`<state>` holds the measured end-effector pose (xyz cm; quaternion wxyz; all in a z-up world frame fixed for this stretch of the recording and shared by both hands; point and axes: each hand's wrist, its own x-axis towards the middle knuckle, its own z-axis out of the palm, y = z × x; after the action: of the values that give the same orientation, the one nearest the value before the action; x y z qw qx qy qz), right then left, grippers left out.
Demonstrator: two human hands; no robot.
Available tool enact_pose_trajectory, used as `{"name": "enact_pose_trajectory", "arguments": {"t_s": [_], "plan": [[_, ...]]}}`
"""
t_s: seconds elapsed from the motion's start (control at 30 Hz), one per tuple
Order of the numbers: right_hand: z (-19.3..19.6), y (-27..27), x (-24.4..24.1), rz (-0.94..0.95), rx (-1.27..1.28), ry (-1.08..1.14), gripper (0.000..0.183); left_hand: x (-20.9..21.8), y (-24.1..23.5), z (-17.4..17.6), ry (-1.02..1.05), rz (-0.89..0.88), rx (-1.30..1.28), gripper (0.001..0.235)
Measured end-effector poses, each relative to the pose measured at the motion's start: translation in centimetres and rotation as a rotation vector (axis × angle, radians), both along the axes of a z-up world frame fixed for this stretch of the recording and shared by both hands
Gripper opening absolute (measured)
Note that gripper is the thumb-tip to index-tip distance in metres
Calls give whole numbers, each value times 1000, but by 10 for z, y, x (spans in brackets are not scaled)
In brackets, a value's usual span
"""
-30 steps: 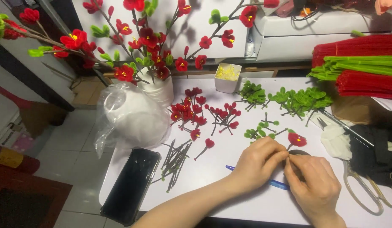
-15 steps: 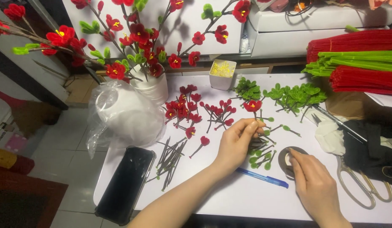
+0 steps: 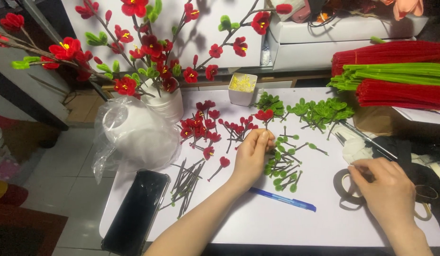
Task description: Assembling small red blossoms onto wire stems and arranging them into decorative branches at a design station.
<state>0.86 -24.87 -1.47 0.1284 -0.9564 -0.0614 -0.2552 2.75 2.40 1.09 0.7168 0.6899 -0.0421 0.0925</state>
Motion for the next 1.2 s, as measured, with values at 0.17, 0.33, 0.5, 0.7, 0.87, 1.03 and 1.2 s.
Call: {"name": "enact_pose_trajectory", "arguments": {"t_s": [0.17, 0.33, 0.5, 0.7, 0.87, 1.03, 1.2], "plan": [[31, 18, 11, -129, -29, 375, 25, -1, 2, 3, -120, 36, 70, 26], [14, 6, 12, -73, -57, 266, 15, 1, 6, 3, -164, 78, 46, 24], [20, 14, -2, -52, 53, 70, 48, 1, 5, 4, -209, 83, 17, 22], [50, 26, -5, -113, 315, 318, 27, 0, 0, -7, -318, 59, 174, 26], [37, 28, 4, 15, 50, -29, 32, -5, -3, -1, -529, 25, 313, 28], [73, 85, -6, 382, 471, 145, 33, -3, -4, -1, -671, 7, 399, 28], [64, 120, 6, 684, 945, 158, 22, 0, -6, -2, -799, 47, 435, 15]]}}
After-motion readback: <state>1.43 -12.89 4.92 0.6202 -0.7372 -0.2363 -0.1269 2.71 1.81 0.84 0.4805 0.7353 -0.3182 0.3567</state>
